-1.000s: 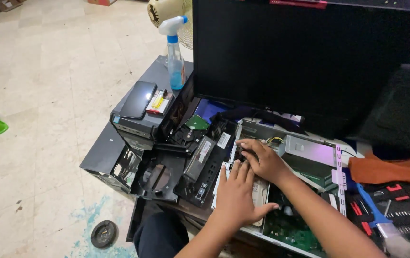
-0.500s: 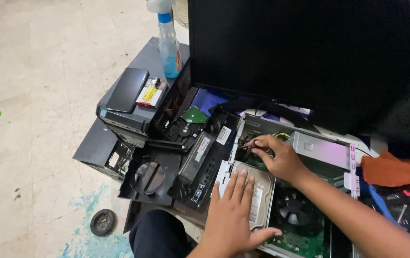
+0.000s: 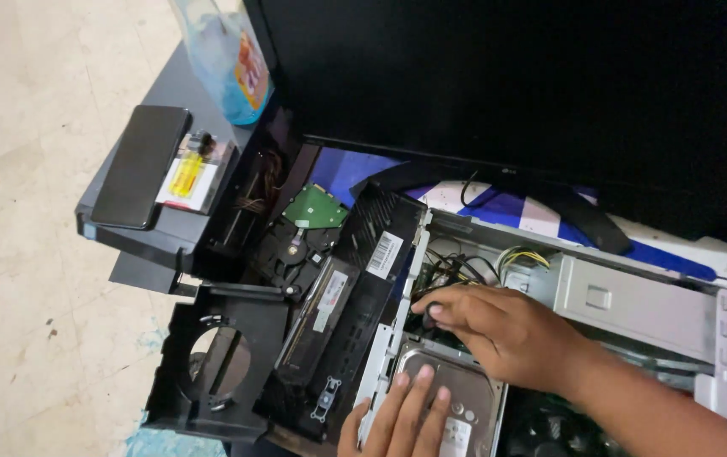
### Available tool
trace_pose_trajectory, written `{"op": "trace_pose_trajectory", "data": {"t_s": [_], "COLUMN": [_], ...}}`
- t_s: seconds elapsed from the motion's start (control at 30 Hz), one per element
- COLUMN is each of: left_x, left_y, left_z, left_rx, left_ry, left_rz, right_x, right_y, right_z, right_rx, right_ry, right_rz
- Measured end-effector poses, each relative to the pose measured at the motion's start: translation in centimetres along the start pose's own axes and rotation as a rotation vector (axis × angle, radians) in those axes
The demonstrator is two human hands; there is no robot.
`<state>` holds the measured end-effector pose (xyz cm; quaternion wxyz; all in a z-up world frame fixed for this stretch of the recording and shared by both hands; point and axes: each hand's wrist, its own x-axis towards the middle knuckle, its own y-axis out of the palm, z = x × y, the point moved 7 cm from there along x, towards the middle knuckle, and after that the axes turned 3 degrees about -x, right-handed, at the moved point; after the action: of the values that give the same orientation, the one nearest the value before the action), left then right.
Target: The person installs a hard drive into a desktop computer case. They place the drive into the drive bay, secure it with screws using a screwdriver, and connect the power and data cables to the motherboard.
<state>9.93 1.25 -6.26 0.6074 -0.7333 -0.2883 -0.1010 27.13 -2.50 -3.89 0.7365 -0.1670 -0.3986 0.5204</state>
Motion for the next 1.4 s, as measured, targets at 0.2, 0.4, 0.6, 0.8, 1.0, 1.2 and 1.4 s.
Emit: {"op": "trace_pose_trajectory", "data": {"t_s": [0.2, 0.4, 0.6, 0.8, 1.0, 1.2, 1.4], "left_x": [4.1, 3.9, 4.8, 5.2, 5.4, 6.7, 4.7], "left_y": [-0.1, 1.6, 2.4, 2.0, 2.0, 0.7, 0.4], "left_z": [1.5, 3.1, 3.3, 2.7, 2.7, 2.3, 3.1], "left_rx": [0.021, 0.191, 0.048, 0.001, -0.031, -0.043, -0.150], "left_ry": [0.101, -0.003, 0.019, 0.091, 0.094, 0.173, 0.201], "left_rz": [-0.075, -0.138, -0.017, 0.010, 0.046, -0.074, 0.161], "right_x": [-0.2, -0.6, -0.1, -0.1, -0.2, -0.3, 1.6], "right_y": [-1.0, -1.3, -1.5, -0.9, -1.0, 0.1, -0.9], "right_z": [-0.5, -1.0, -1.5, -1.2, -1.6, -0.8, 2.2], "right_rx": [0.010, 0.014, 0.103, 0.082, 0.182, 0.134, 0.044], "right_ry": [0.086, 0.122, 0.254, 0.166, 0.266, 0.189, -0.079], "right_rz": [-0.050, -0.001, 0.057, 0.117, 0.077, 0.183, -0.068]}}
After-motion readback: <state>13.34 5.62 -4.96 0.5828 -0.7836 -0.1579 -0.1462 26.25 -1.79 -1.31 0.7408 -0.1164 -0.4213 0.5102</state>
